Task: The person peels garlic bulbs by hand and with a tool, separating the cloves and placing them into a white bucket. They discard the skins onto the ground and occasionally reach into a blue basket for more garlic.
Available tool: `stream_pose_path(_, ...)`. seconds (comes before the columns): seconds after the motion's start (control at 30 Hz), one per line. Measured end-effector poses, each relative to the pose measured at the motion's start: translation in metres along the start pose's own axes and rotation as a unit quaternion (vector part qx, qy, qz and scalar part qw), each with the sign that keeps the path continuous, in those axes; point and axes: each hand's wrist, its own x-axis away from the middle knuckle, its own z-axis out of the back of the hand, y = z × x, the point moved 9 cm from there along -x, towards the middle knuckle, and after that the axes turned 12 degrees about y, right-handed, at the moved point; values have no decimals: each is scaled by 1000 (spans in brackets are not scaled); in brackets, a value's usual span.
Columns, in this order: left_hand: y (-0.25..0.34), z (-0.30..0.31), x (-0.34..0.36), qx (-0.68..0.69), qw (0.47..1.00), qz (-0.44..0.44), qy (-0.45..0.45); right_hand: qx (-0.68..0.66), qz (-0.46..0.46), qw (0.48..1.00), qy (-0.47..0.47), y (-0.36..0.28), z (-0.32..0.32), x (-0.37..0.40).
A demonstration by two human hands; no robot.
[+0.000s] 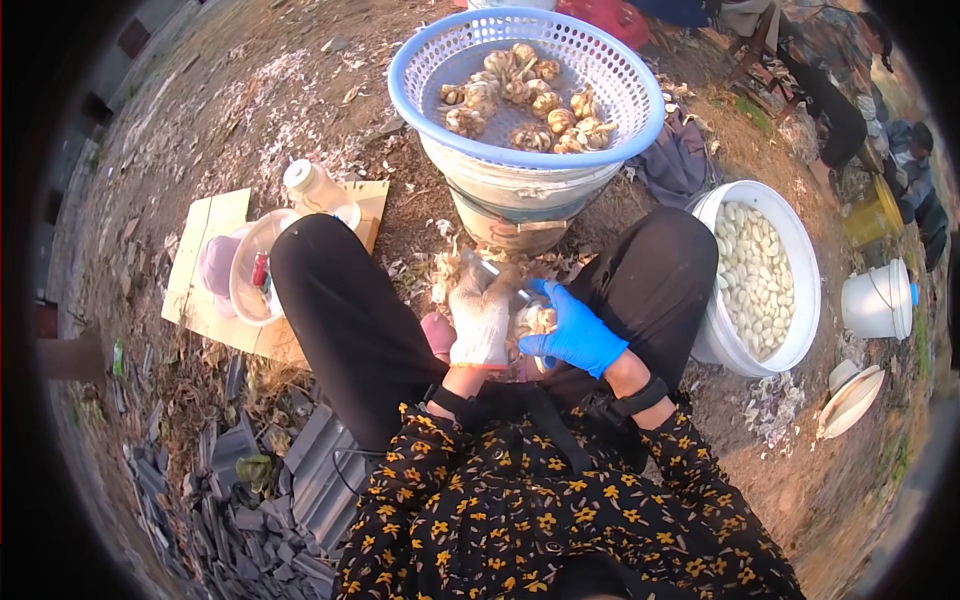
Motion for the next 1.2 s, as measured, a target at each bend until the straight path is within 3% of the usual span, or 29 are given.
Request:
stream_pose_path(0.03, 1, 1, -1, 26, 1000, -5, 15, -28, 14, 999, 30, -12, 6, 1)
stream_pose_path(0.13, 4, -6, 3, -24, 1000, 10, -4, -91, 40, 995, -2, -34, 1, 9)
stream_pose_path(0.2, 8, -13, 4, -5, 1000, -1, -20, -61, 100, 993, 18, -35, 4, 9)
stream_pose_path(0.3, 1, -20, 14, 113, 980, 151, -64, -85, 122, 989, 13, -47, 5, 12)
stream_pose_path(0.43, -19, -22, 23, 203, 949, 160, -179, -97, 111, 989, -15, -45, 2, 9)
stream_pose_path(0.5, -35, -20, 27, 265, 921, 251, -133, -132, 94, 986, -27, -42, 0, 7)
stream_pose_path(0.6, -44, -18, 26, 215, 920, 314, -99, -132, 104, 986, -16, -44, 2, 4)
stream_pose_path(0.67, -63, -7, 8, 110, 977, 138, -119, -140, 103, 985, -6, -43, 4, 3)
stream_pose_path(0.73, -43, 1, 3, 112, 980, 147, -72, -174, 86, 981, 3, -38, 7, 1)
stream_pose_path(0.77, -38, 7, 2, 167, 955, 246, -17, -203, 67, 977, 15, -35, 9, 0)
stream_pose_path(0.8, -24, 18, -3, 185, 960, 206, 50, -233, 48, 971, 27, -32, 10, 0)
stream_pose_path(0.83, -18, 26, -11, 215, 961, 162, 57, -261, 30, 964, 38, -29, 11, -1)
stream_pose_path(0.97, 39, 16, 10, 261, 964, 56, -15, -247, -10, 963, 105, -13, 20, -7)
stream_pose_path(1.03, 50, 16, 19, 213, 976, -13, -44, -226, -32, 967, 114, -14, 22, -6)
stream_pose_path(1.2, 66, 7, 37, 58, 995, -70, -51, -234, -36, 964, 124, -12, 19, -6)
